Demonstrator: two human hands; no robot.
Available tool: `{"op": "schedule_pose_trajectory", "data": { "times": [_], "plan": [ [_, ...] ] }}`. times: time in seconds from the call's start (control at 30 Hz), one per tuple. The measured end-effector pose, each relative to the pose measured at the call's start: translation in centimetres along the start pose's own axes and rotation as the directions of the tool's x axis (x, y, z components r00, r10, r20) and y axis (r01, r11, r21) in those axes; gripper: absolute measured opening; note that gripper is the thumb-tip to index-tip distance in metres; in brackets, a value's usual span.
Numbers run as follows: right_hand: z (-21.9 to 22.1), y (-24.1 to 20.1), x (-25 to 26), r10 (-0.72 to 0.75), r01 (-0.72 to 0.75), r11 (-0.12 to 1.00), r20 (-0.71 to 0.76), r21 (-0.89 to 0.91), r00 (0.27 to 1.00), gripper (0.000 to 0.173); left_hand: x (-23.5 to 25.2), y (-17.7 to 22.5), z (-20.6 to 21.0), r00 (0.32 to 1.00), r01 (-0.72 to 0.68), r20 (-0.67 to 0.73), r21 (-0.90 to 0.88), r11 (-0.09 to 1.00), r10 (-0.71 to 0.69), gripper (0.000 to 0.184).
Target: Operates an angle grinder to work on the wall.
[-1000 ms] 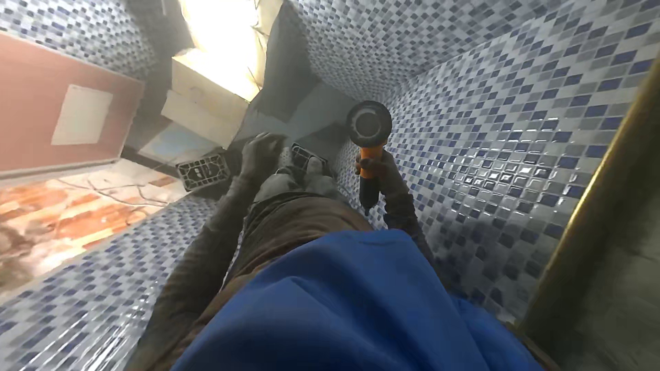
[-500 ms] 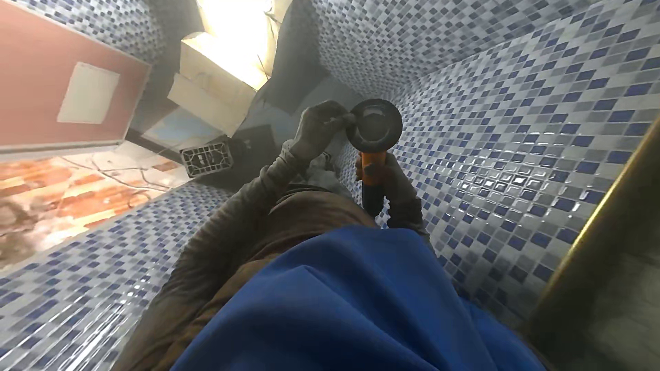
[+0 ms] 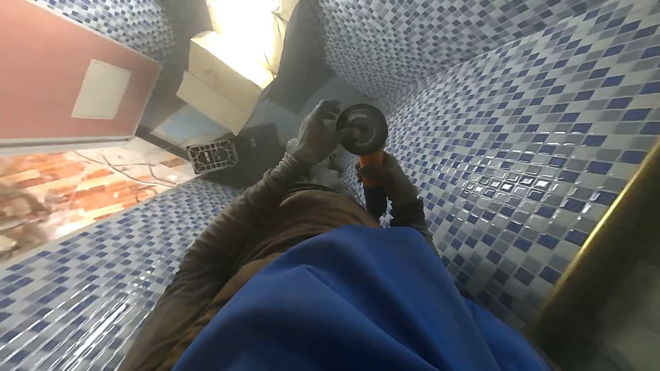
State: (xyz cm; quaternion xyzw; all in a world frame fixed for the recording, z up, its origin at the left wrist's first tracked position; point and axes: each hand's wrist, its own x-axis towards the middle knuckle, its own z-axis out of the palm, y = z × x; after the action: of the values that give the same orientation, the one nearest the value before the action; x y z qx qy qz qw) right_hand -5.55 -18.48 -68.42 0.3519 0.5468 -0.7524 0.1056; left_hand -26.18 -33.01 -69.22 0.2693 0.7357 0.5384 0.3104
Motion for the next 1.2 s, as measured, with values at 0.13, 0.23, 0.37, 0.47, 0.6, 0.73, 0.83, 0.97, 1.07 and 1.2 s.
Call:
{"op": "schedule_pose_trajectory", "data": {
  "times": [0.13, 0.23, 0.37, 0.47, 0.6, 0.73, 0.83, 0.97, 1.07, 1.2],
  "plan": [
    [0.3, -0.2, 0.0, 0.010, -0.010, 1.000, -0.005, -0.006, 1.000, 0.052, 0.2, -0.2, 0.5, 0.999, 0.024, -0.025, 0.016, 1.000, -0.024, 0.087],
    [0.4, -0.4, -0.3, 0.029, -0.029, 1.000, -0.015, -0.011, 0.999, 0.052, 0.1, -0.3, 0.7, 0.998, 0.052, -0.042, -0.023, 0.998, -0.053, 0.079],
    [0.4, -0.5, -0.2, 0.035, -0.035, 0.999, -0.022, -0.014, 0.999, 0.052, 0.7, -0.4, -0.1, 0.990, 0.057, -0.124, -0.095, 0.994, -0.069, 0.063],
    [0.2, -0.5, -0.2, 0.036, -0.040, 0.997, -0.048, -0.073, 0.998, 0.053, 1.0, -0.4, -0.9, 0.983, 0.066, -0.162, -0.143, 0.987, -0.089, 0.052],
    [0.4, -1.0, -0.2, 0.069, -0.081, 0.984, -0.077, -0.159, 0.995, 0.052, 1.0, 0.8, -0.6, 0.994, 0.067, -0.081, -0.079, 0.995, -0.073, 0.072],
    [0.4, -0.8, 0.2, 0.060, -0.066, 0.990, -0.053, -0.124, 0.997, 0.053, 1.3, 0.2, 0.3, 0.993, 0.108, -0.030, -0.092, 0.990, -0.111, 0.075],
    [0.8, -0.7, 0.3, 0.069, -0.073, 0.992, -0.038, -0.106, 0.997, 0.052, 1.3, -1.2, 0.2, 0.992, 0.129, -0.002, -0.106, 0.986, -0.130, 0.067],
    [1.0, -0.1, 0.9, 0.104, -0.107, 0.990, -0.037, -0.095, 0.994, 0.052, 0.9, -2.5, -0.1, 0.989, 0.148, 0.019, -0.161, 0.976, -0.147, 0.061],
    [0.9, 0.3, 1.0, 0.098, -0.100, 0.992, -0.026, -0.083, 0.995, 0.051, 0.3, -3.0, -0.5, 0.966, 0.257, 0.045, -0.236, 0.937, -0.254, 0.059],
    [0.8, -0.1, 1.1, 0.106, -0.109, 0.992, -0.043, -0.062, 0.993, 0.052, -0.5, -3.7, -0.7, 0.945, 0.322, 0.036, -0.253, 0.912, -0.324, 0.064]
  ]
}}
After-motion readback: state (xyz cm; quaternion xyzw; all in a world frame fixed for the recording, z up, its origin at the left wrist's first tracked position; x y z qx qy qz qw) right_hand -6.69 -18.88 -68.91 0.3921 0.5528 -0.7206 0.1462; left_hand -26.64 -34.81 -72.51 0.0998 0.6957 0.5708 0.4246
